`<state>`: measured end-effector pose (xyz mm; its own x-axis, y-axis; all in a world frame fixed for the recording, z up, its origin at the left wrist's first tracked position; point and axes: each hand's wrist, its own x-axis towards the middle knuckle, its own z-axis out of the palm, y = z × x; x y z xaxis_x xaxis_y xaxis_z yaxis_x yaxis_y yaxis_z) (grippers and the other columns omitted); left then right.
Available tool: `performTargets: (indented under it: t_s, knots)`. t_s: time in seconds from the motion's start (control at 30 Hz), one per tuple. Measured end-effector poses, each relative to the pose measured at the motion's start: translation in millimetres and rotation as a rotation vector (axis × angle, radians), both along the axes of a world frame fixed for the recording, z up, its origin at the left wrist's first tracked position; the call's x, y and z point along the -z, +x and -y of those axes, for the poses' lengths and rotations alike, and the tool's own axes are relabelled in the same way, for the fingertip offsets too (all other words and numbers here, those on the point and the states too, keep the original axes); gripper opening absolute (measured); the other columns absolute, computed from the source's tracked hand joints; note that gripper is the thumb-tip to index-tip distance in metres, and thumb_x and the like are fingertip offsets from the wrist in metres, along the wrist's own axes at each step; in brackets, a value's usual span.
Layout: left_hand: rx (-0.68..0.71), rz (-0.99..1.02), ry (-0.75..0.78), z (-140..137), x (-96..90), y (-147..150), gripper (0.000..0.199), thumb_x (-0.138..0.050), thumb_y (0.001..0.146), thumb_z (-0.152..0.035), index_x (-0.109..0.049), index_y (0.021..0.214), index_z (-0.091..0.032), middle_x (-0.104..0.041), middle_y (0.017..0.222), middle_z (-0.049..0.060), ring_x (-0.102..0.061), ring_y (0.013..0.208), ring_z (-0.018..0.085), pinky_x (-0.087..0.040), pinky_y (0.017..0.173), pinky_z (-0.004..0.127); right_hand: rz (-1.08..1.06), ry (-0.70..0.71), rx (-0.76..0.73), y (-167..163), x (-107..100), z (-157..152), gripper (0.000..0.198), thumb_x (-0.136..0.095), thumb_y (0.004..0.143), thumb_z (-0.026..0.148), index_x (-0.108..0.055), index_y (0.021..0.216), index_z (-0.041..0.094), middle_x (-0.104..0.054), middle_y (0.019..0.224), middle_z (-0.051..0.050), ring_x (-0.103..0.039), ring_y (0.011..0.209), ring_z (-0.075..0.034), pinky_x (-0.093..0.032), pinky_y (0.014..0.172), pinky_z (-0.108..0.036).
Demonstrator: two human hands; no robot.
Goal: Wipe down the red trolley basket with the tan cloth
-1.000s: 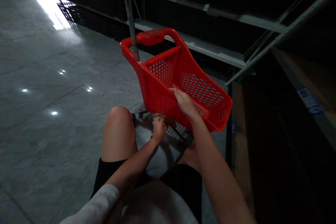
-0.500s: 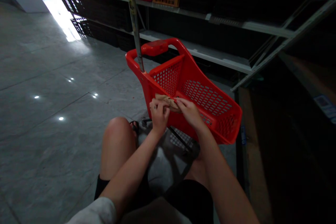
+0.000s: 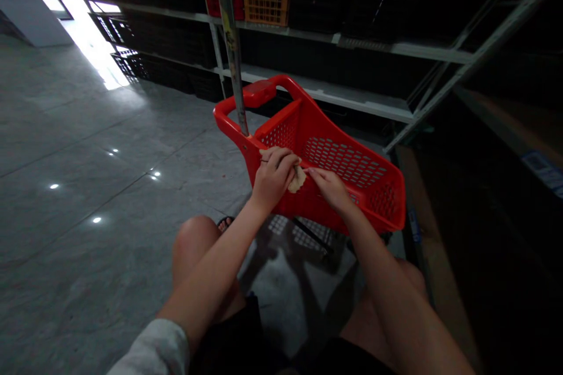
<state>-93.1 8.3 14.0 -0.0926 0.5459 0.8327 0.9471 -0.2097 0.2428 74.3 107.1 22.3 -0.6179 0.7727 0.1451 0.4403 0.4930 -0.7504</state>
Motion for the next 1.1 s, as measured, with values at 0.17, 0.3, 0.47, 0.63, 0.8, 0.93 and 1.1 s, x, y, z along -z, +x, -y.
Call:
performTargets:
  t_s: [0.17,0.3,0.47,0.63,0.8,0.93,1.1]
  knots:
    - [0.081,-0.24,-0.091,-7,-8.3,-52,0.018,-0.056,0.097,-0.021,-0.07,0.107,-0.028,-0.067,0.109,0.005,-0.06,0.108,0.021,-0.05,0.1,0.035,0.242,0.243,0.01,3,1,-8,0.039,-0.05,0.099,0.049,-0.077,0.12,0.029,-0.08,0.115,-0.004,-0.075,0.103,-0.028,-0.056,0.093,-0.039]
    - [-0.265,0.097,0.189,-5,-7.9,-99,0.013,-0.06,0.087,-0.015,-0.064,0.094,-0.025,-0.059,0.105,0.007,-0.054,0.109,0.025,-0.045,0.102,0.044,0.348,0.408,0.022,4,7,-19,0.039,-0.051,0.099,0.044,-0.072,0.13,0.033,-0.08,0.116,-0.003,-0.076,0.098,-0.025,-0.056,0.09,-0.036]
    - [-0.437,0.251,0.318,-17,0.5,-117,0.025,-0.051,0.077,-0.005,-0.055,0.095,-0.022,-0.052,0.107,0.008,-0.048,0.113,0.025,-0.04,0.106,0.048,0.361,0.416,0.01,1,5,-35,0.038,-0.048,0.101,0.041,-0.07,0.132,0.035,-0.079,0.121,-0.002,-0.076,0.099,-0.025,-0.054,0.084,-0.035]
    - [-0.278,0.14,-0.083,-18,77.3,-100,0.02,-0.058,0.077,-0.01,-0.059,0.093,-0.023,-0.053,0.107,0.008,-0.049,0.112,0.027,-0.04,0.108,0.051,0.371,0.464,0.04,1,6,-46,0.039,-0.048,0.1,0.043,-0.071,0.13,0.033,-0.08,0.116,-0.003,-0.074,0.097,-0.026,-0.051,0.078,-0.034]
    - [0.121,-0.108,-0.675,-5,138.0,-94,0.019,-0.06,0.084,-0.009,-0.066,0.092,-0.025,-0.063,0.1,0.008,-0.059,0.101,0.023,-0.048,0.101,0.04,0.342,0.592,0.076,3,11,-51,0.041,-0.043,0.101,0.038,-0.069,0.13,0.027,-0.078,0.117,-0.007,-0.07,0.101,-0.027,-0.049,0.082,-0.036]
    - [0.31,-0.183,-0.748,-11,130.7,-94,0.023,-0.06,0.087,-0.01,-0.071,0.099,-0.027,-0.069,0.106,0.007,-0.064,0.098,0.019,-0.051,0.093,0.031,0.326,0.713,0.064,6,15,-49,0.044,-0.04,0.102,0.035,-0.064,0.135,0.018,-0.075,0.116,-0.014,-0.064,0.103,-0.028,-0.046,0.089,-0.04]
    - [0.213,-0.122,-0.331,-45,83.1,-77,0.026,-0.051,0.1,-0.023,-0.072,0.114,-0.032,-0.069,0.115,0.004,-0.061,0.112,0.021,-0.047,0.107,0.036,0.326,0.726,0.099,16,20,-46,0.048,-0.031,0.104,0.032,-0.057,0.143,0.019,-0.072,0.117,-0.013,-0.061,0.104,-0.027,-0.042,0.091,-0.041]
